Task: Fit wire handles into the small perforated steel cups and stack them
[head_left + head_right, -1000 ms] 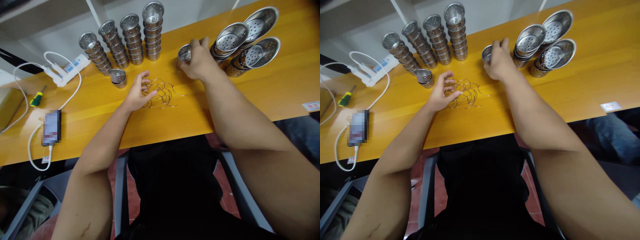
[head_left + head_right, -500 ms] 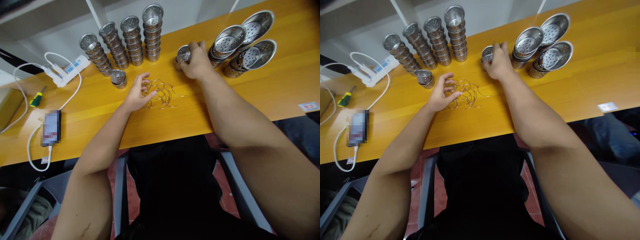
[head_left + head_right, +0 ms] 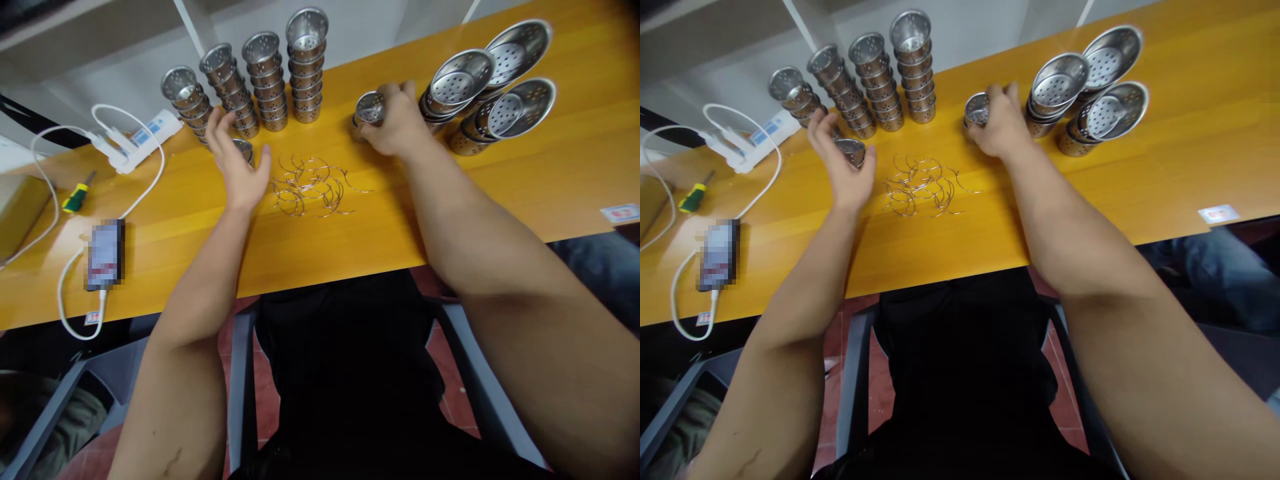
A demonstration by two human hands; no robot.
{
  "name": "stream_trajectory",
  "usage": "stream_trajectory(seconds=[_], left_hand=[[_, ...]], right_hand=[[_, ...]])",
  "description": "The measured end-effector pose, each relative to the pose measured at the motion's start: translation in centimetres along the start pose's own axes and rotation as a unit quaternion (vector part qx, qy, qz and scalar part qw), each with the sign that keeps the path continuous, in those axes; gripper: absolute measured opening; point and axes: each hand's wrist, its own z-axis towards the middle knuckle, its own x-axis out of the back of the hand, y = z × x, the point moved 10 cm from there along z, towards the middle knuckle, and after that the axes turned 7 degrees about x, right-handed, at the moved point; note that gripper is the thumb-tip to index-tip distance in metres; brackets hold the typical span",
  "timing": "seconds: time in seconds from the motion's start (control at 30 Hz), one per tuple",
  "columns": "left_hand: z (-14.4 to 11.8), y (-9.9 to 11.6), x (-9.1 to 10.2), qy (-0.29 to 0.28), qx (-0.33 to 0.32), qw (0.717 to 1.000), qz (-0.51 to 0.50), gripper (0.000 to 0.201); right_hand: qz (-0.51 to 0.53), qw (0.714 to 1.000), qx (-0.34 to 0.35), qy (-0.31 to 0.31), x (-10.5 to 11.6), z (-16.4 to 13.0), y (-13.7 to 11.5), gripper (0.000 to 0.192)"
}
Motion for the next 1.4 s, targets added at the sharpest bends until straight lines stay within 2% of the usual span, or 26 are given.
stream_trajectory(seconds=[0.1, 0.2, 0.3, 0.43, 0.57, 0.67, 0.77, 0.83, 0.93, 1.1, 1.23, 1.4], left_hand=[[0.6, -3.8, 1.0, 0.026, 0.084, 0.995, 0.037, 0.105], [0.8, -6.6, 1.0, 0.000, 0.187, 0.982, 0.038, 0.105], [0.9, -8.5, 0.5, -0.029, 0.245, 0.969, 0.003, 0.094], [1.3, -10.7, 0.0, -0.015, 0.231, 0.973, -0.005, 0.089], [1.4, -11.6, -0.3, -0.009, 0.184, 0.982, -0.044, 0.093], [1.3, -10.3, -0.1, -0.024, 0.151, 0.986, -0.064, 0.097], [1.3, -7.4, 0.0, -0.052, 0.110, 0.990, -0.067, 0.100], [1.2, -5.3, -0.2, -0.067, 0.083, 0.992, -0.068, 0.106], [0.8, -2.6, -1.2, -0.084, 0.060, 0.990, -0.093, 0.116], [-0.7, 0.0, -4.0, -0.149, 0.044, 0.983, -0.102, 0.123], [-1.5, 0.7, -4.8, -0.179, 0.023, 0.980, -0.085, 0.123], [-1.4, 1.0, -4.5, -0.172, 0.008, 0.980, -0.098, 0.133]], right_hand=[[0.029, 0.999, 0.025, 0.010, -0.2, -0.4, -0.4, 0.082], [0.043, 0.995, 0.078, 0.037, 0.5, -1.3, -2.2, 0.083], [0.030, 0.991, 0.118, 0.053, 1.2, -2.8, -4.7, 0.080], [0.018, 0.985, 0.168, 0.026, 1.0, -4.2, -7.5, 0.071], [0.038, 0.979, 0.194, -0.053, -1.2, -4.3, -8.4, 0.059], [0.046, 0.966, 0.220, -0.129, -4.2, -4.2, -8.3, 0.052], [0.024, 0.950, 0.249, -0.187, -7.2, -4.0, -7.6, 0.033], [0.017, 0.947, 0.249, -0.201, -8.4, -3.8, -6.9, 0.026], [0.024, 0.953, 0.235, -0.187, -8.9, -3.3, -6.1, 0.025], [0.014, 0.960, 0.219, -0.175, -9.1, -3.2, -5.8, 0.015], [-0.032, 0.951, 0.257, -0.170, -9.3, -3.5, -6.6, 0.012], [-0.025, 0.946, 0.272, -0.176, -9.2, -3.7, -7.1, 0.011]])
